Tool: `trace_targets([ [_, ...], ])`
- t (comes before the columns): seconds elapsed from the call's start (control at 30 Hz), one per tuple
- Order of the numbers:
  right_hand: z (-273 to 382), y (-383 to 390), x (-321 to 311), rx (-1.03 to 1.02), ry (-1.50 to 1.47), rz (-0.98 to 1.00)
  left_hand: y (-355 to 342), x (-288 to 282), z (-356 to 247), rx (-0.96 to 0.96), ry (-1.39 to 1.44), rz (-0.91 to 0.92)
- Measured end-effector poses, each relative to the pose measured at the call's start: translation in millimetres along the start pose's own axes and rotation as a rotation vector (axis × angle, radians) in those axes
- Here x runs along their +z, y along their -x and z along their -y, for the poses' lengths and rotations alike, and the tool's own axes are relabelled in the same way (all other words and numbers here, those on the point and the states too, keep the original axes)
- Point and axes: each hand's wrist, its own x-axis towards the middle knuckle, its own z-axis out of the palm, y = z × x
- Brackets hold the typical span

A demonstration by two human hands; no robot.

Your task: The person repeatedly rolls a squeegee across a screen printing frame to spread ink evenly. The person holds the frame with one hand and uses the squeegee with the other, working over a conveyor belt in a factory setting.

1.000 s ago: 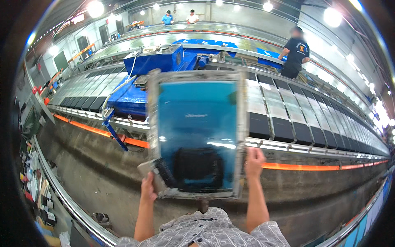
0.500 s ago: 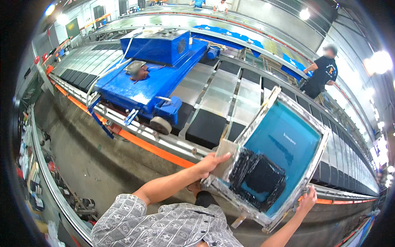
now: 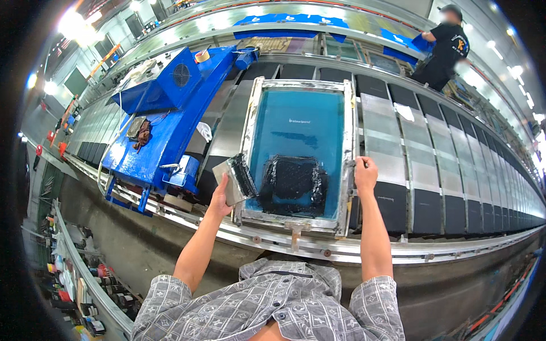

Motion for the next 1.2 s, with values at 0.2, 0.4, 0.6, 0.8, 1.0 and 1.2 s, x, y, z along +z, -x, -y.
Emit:
trace_targets([
  [0.2, -57.4, 14.7, 29.0, -0.06, -0.015, -0.058, 12.8, -19.8, -3.1, 0.082, -0.124, -0.212],
  [0.4, -50.1, 19.7, 31.4, 0.031, 0.068, -0.082, 18.5, 56.1, -15.2, 0.265, -1.005, 0.132],
  [0.6, -59.9, 15.1, 35.5, -0.028, 0.128, -0.093, -27.7, 124.6, 7.5, 0.793, -1.986, 1.0],
  [0.8, -63.5, 13.8, 33.9, 0.024, 0.146, -0.044, -73.8, 162.8, 56.7, 0.803, -1.98, 1.371],
  [1.0, -79.4, 4.4, 38.0, -0.023, 0.212, -0.037, -96.6, 163.4, 95.3, 0.823, -1.987, 1.397],
  [1.2, -90.2, 1.6, 41.7, 0.029, 0.183, 0.002, -59.5, 119.2, 55.7, 0.549, -2.216, 1.052],
])
